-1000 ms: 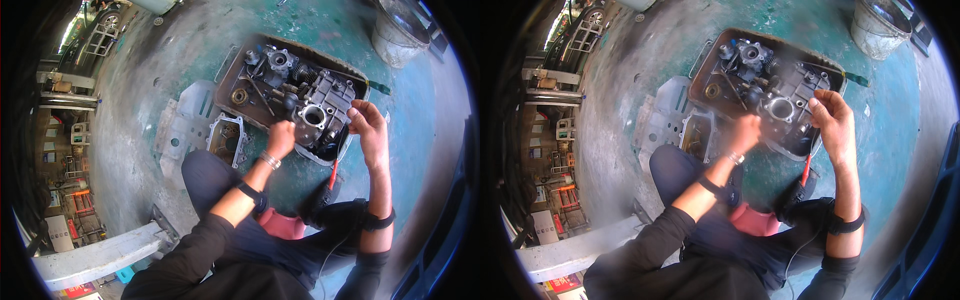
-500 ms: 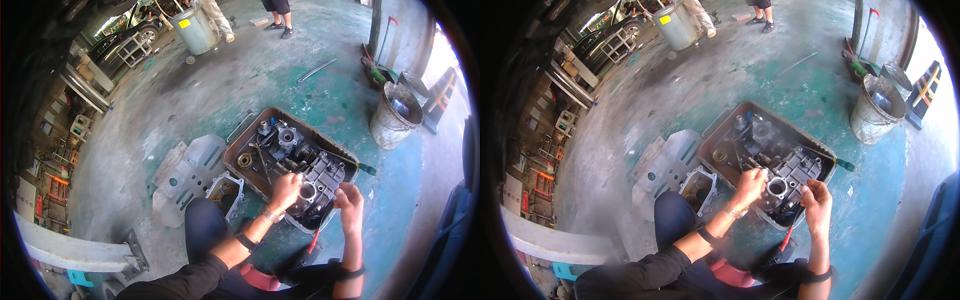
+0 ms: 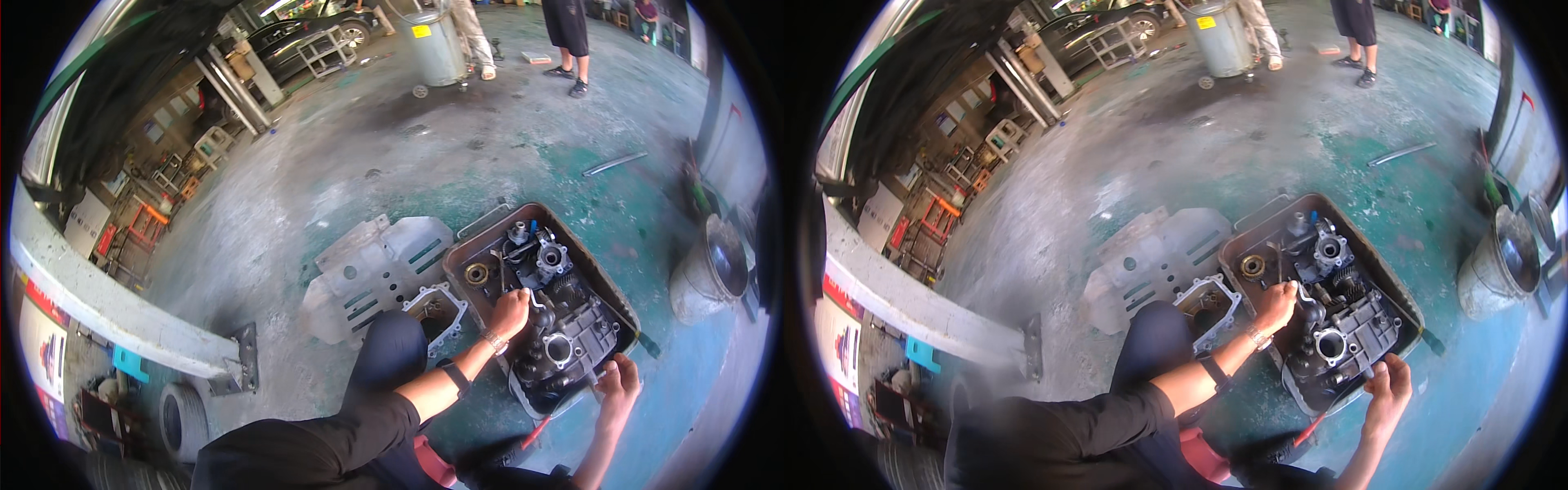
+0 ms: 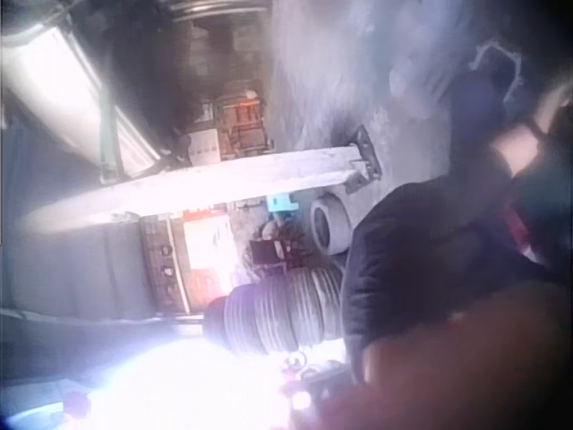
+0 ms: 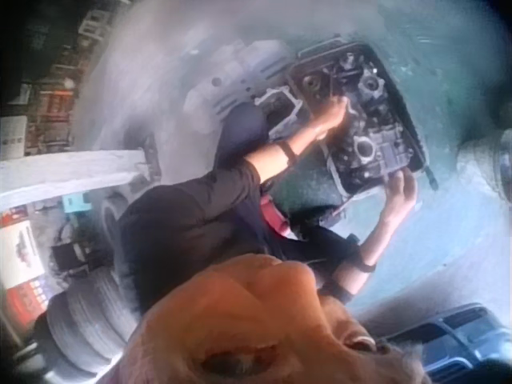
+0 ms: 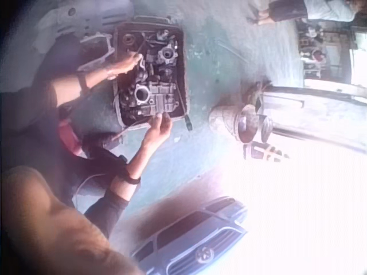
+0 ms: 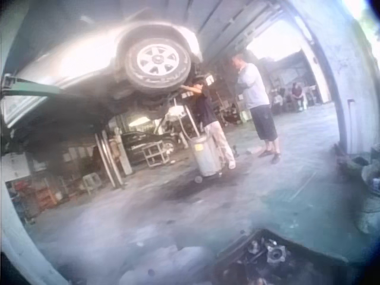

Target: The person sits on the floor and uses a screwdriver to remove a bolt from a disassembled engine block. They then use a socket wrench to loosen and remove another bolt from the same engine component.

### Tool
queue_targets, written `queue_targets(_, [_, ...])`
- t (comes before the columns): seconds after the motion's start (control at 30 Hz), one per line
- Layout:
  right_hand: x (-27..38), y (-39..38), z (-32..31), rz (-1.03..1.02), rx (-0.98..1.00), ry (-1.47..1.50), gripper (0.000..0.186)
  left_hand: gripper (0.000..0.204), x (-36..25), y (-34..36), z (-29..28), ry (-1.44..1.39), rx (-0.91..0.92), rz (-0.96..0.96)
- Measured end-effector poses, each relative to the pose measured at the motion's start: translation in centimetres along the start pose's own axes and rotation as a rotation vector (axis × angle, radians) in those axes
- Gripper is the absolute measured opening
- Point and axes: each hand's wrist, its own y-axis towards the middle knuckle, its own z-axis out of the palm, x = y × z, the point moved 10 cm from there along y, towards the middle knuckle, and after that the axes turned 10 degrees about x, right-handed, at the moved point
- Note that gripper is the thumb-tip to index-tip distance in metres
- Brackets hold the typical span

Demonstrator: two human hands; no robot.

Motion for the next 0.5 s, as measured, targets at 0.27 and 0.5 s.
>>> queue_targets(0.27, [0.5,-0.3,0.3,-0.017,0.016,0.007,0.029,0.037,-7.4,-3.7,0.7,-0.101,0.040,0.194])
queue_targets(0.5, [0.8,-0.2,0.6,-0.023,0.018,-0.001,0.029,0.029,-6.9,-12.7,9.5,0.027,0.237,0.152])
